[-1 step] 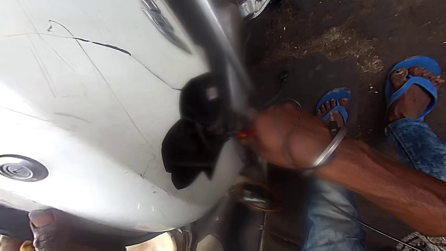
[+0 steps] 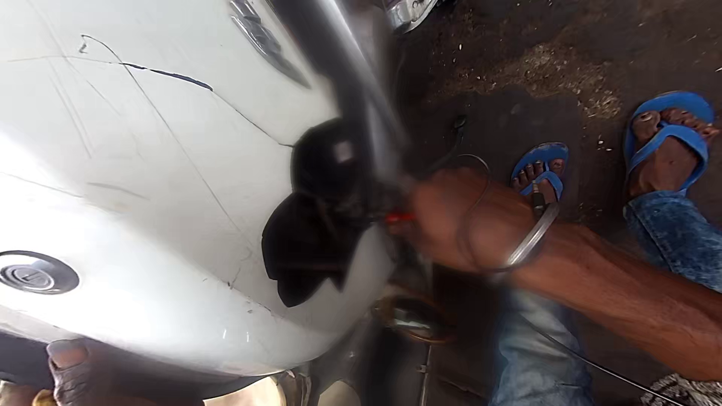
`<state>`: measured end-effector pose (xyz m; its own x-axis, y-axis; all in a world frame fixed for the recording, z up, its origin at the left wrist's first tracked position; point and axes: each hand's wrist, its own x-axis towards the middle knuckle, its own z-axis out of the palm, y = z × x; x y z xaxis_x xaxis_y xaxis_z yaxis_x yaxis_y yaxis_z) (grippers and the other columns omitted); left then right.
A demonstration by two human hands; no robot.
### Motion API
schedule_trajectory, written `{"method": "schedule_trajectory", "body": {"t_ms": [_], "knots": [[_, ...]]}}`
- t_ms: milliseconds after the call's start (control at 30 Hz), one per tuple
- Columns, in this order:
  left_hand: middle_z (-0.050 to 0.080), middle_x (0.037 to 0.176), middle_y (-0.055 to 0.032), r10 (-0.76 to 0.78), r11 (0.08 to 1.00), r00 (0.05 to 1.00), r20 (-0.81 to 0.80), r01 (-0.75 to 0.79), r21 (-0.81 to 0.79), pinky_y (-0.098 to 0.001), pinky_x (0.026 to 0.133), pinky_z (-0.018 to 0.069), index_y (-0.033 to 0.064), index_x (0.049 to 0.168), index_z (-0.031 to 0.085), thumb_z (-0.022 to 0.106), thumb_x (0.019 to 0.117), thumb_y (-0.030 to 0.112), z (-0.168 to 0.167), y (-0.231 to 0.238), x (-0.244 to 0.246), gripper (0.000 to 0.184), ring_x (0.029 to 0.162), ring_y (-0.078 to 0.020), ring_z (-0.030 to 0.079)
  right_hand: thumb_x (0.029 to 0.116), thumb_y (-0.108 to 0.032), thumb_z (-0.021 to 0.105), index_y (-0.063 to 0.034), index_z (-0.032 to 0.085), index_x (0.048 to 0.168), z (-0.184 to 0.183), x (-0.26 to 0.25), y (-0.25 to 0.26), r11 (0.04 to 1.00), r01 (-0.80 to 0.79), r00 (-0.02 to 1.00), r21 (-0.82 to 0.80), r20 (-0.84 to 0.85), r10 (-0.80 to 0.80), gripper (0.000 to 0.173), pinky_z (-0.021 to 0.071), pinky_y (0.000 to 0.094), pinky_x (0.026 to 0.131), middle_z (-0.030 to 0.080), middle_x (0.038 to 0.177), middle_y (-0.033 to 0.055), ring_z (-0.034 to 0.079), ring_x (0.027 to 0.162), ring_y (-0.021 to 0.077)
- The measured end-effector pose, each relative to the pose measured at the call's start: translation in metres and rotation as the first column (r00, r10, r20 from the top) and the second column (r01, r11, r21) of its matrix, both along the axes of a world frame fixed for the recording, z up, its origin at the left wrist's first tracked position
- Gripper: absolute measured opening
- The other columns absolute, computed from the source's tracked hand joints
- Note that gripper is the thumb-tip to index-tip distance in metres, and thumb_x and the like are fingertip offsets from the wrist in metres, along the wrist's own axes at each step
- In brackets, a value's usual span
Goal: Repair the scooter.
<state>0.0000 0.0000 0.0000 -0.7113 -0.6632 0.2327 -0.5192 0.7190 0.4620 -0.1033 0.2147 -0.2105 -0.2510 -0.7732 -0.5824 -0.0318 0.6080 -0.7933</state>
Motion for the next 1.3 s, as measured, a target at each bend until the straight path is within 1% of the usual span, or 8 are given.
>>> {"method": "schedule_trajectory", "body": {"t_ms": [200, 367, 567, 733, 933, 1000, 1167, 1300], "knots": [[0.063, 0.113, 0.0001, 0.012, 1.0, 1.0, -0.016, -0.012, 0.001, -0.023, 0.097, 0.0533, -0.0106, 0.136, 0.041, 0.033, 0.1062, 0.001, -0.001, 0.002, -0.001, 0.033, 0.105, -0.0004, 0.064, 0.0984, -0.041, 0.064, -0.0156, 0.069, 0.093, -0.001, 0.005, 0.0, 1.0, 0.0, 0.998, -0.015, -0.063, 0.0, 0.026, 0.0511, 0.0456, 0.062, 0.064, 0.082, 0.0066, 0.067, 0.079, 0.0275], [0.06, 0.121, -0.004, -0.003, 1.0, 1.0, -0.014, 0.003, 0.001, -0.024, 0.1, 0.0513, -0.0128, 0.141, 0.036, 0.033, 0.1066, 0.001, 0.0, -0.001, 0.002, 0.038, 0.11, -0.0018, 0.062, 0.0975, -0.038, 0.066, -0.0162, 0.068, 0.094, 0.003, 0.01, 0.002, 1.0, 0.016, 0.99, 0.001, -0.139, -0.016, 0.023, 0.0501, 0.0442, 0.061, 0.065, 0.083, 0.0061, 0.067, 0.08, 0.0276], [0.06, 0.121, -0.0041, -0.014, 1.0, 1.0, -0.014, 0.014, -0.005, -0.0235, 0.1, 0.0515, -0.013, 0.141, 0.036, 0.034, 0.1064, 0.002, 0.0, -0.003, 0.001, 0.037, 0.109, -0.0016, 0.062, 0.0979, -0.037, 0.066, -0.0153, 0.067, 0.095, 0.001, 0.015, 0.002, 0.999, 0.038, 0.985, -0.015, -0.17, -0.04, 0.022, 0.0503, 0.0447, 0.06, 0.065, 0.082, 0.0063, 0.067, 0.077, 0.0279], [0.059, 0.124, -0.006, 0.007, 1.0, 1.0, -0.019, -0.007, -0.009, -0.0236, 0.102, 0.0503, -0.0136, 0.143, 0.034, 0.032, 0.1067, 0.002, 0.0, -0.001, 0.001, 0.039, 0.112, -0.0019, 0.061, 0.096, -0.033, 0.066, -0.0209, 0.072, 0.092, -0.011, 0.029, 0.004, 0.986, 0.087, 0.942, -0.139, -0.312, -0.127, 0.014, 0.0498, 0.0431, 0.06, 0.067, 0.082, 0.0021, 0.066, 0.075, 0.0246], [0.06, 0.124, -0.0061, -0.039, 0.999, 0.999, -0.016, 0.039, 0.014, -0.0257, 0.102, 0.051, -0.0134, 0.142, 0.035, 0.034, 0.1068, 0.005, 0.0, -0.004, 0.003, 0.039, 0.112, -0.0038, 0.062, 0.0963, -0.034, 0.066, -0.0196, 0.071, 0.09, -0.01, 0.026, 0.004, 0.986, 0.085, 0.95, -0.14, -0.287, -0.123, 0.016, 0.05, 0.0439, 0.06, 0.067, 0.082, 0.0029, 0.066, 0.075, 0.0248], [0.058, 0.126, -0.0054, -0.057, 0.997, 0.998, -0.016, 0.057, 0.051, -0.0259, 0.104, 0.0499, -0.0132, 0.144, 0.031, 0.031, 0.1072, 0.005, 0.0, -0.004, 0.004, 0.041, 0.115, -0.0035, 0.061, 0.0966, -0.034, 0.066, -0.0193, 0.071, 0.09, -0.009, 0.025, 0.004, 0.989, 0.072, 0.956, -0.127, -0.276, -0.105, 0.017, 0.0504, 0.044, 0.061, 0.067, 0.083, 0.0029, 0.066, 0.076, 0.0249], [0.064, 0.113, 0.0006, -0.033, 0.998, 0.999, -0.032, 0.034, 0.045, -0.0241, 0.098, 0.0536, -0.0092, 0.136, 0.04, 0.031, 0.1073, 0.004, -0.002, 0.0, 0.002, 0.033, 0.106, -0.001, 0.065, 0.0965, -0.035, 0.066, -0.0199, 0.071, 0.089, -0.01, 0.026, 0.005, 0.988, 0.074, 0.946, -0.134, -0.303, -0.112, 0.018, 0.0506, 0.0441, 0.06, 0.067, 0.081, 0.0029, 0.066, 0.074, 0.0249], [0.063, 0.112, -0.0001, -0.026, 0.998, 0.999, -0.036, 0.027, 0.05, -0.0244, 0.098, 0.0533, -0.0096, 0.133, 0.042, 0.031, 0.1065, 0.003, -0.003, 0.002, 0.0, 0.032, 0.105, -0.0019, 0.065, 0.0954, -0.034, 0.067, -0.0187, 0.069, 0.087, -0.008, 0.026, 0.005, 0.987, 0.1, 0.947, -0.124, -0.291, -0.132, 0.017, 0.0494, 0.0441, 0.059, 0.066, 0.079, 0.0032, 0.066, 0.073, 0.0253]]}}
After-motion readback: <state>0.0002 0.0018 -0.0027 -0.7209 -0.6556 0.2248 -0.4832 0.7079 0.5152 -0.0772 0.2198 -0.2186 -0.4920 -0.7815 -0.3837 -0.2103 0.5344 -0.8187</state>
